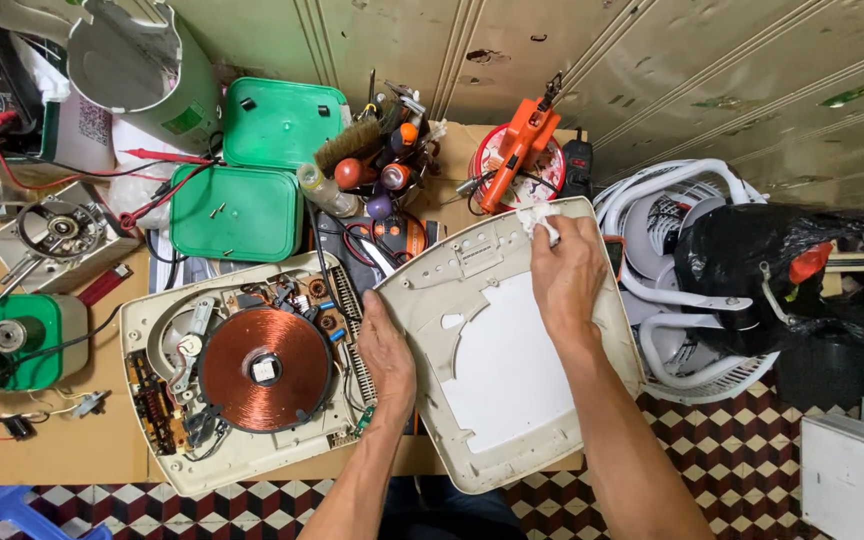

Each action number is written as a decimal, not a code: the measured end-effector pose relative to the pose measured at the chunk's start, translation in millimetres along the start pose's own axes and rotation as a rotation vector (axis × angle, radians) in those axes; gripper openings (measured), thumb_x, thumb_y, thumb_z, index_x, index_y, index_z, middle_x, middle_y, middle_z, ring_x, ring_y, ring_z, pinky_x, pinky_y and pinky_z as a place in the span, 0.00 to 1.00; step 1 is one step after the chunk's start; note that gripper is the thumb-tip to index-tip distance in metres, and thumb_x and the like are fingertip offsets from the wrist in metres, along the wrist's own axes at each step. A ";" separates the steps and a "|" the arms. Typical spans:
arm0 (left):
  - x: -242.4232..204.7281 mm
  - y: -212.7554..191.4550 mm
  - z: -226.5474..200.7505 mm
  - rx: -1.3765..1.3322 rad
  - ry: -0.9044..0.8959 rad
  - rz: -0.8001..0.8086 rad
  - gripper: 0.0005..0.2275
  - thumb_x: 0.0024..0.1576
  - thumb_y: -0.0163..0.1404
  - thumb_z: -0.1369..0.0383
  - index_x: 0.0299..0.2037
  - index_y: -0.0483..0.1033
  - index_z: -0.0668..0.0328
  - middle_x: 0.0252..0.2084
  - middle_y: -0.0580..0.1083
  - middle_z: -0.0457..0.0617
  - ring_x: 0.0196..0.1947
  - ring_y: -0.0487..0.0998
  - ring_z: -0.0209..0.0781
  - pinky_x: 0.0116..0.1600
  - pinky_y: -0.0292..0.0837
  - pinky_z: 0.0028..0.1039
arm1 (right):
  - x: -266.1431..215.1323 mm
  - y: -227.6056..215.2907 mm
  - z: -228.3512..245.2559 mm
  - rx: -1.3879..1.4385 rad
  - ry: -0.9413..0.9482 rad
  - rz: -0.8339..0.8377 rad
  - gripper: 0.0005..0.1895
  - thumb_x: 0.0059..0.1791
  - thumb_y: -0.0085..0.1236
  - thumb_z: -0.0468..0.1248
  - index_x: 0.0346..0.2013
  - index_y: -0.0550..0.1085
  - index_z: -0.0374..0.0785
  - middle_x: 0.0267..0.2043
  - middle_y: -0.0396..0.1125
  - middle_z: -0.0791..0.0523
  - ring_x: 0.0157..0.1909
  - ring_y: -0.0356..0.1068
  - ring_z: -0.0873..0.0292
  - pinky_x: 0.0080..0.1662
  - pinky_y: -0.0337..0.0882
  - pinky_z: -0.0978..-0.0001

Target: Cleaning the plastic casing of an induction cooker using a cloth and an air spray gun.

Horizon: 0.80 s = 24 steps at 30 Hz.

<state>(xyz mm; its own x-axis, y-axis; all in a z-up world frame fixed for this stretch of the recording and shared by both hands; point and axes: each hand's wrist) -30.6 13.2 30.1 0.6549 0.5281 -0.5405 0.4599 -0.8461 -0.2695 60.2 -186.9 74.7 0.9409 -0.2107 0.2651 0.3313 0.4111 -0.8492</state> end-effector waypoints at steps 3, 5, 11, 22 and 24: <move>0.5 2.9 14.1 0.026 0.089 0.001 0.35 0.66 0.30 0.40 0.32 0.71 0.74 0.26 0.67 0.54 0.31 0.65 0.44 0.40 0.65 0.37 | 6.5 15.2 23.0 -0.010 0.141 0.055 0.09 0.51 0.61 0.34 0.42 0.79 0.31 0.42 0.69 0.46 0.39 0.72 0.44 0.41 0.69 0.51; -11.5 2.5 -5.4 -0.015 0.088 0.024 0.34 0.65 0.30 0.41 0.38 0.73 0.72 0.28 0.70 0.54 0.33 0.67 0.44 0.42 0.67 0.36 | -5.0 22.8 29.9 0.014 0.072 0.015 0.09 0.50 0.62 0.33 0.42 0.79 0.31 0.43 0.69 0.45 0.41 0.72 0.43 0.43 0.70 0.52; -20.3 6.5 -10.5 -0.079 0.127 -0.001 0.31 0.66 0.31 0.45 0.48 0.75 0.72 0.37 0.76 0.55 0.38 0.72 0.44 0.49 0.68 0.33 | -6.6 11.9 23.1 0.140 0.133 0.028 0.10 0.48 0.62 0.34 0.41 0.79 0.31 0.43 0.71 0.47 0.41 0.73 0.45 0.46 0.72 0.54; -20.9 7.6 -5.1 -0.118 0.120 0.092 0.33 0.66 0.29 0.44 0.47 0.76 0.71 0.39 0.78 0.57 0.40 0.75 0.46 0.50 0.70 0.33 | -18.0 14.6 40.8 0.288 -0.019 0.175 0.10 0.48 0.61 0.35 0.42 0.80 0.34 0.40 0.71 0.48 0.42 0.73 0.47 0.47 0.72 0.56; -20.0 7.6 -7.0 -0.101 0.177 0.057 0.33 0.66 0.30 0.44 0.51 0.75 0.72 0.42 0.77 0.56 0.42 0.75 0.46 0.53 0.68 0.33 | -14.0 -9.0 55.9 0.264 0.059 0.234 0.10 0.51 0.59 0.35 0.44 0.79 0.34 0.41 0.70 0.49 0.36 0.73 0.50 0.43 0.72 0.58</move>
<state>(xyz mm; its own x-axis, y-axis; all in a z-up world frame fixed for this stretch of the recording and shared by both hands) -35.9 -3.3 44.4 0.7725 0.4916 -0.4020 0.4712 -0.8681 -0.1560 48.0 -138.1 104.2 0.9904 -0.1312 0.0438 0.1210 0.6679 -0.7344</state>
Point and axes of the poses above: each hand's wrist, its own x-axis towards the middle knuckle, its own y-axis out of the palm, z = x × y
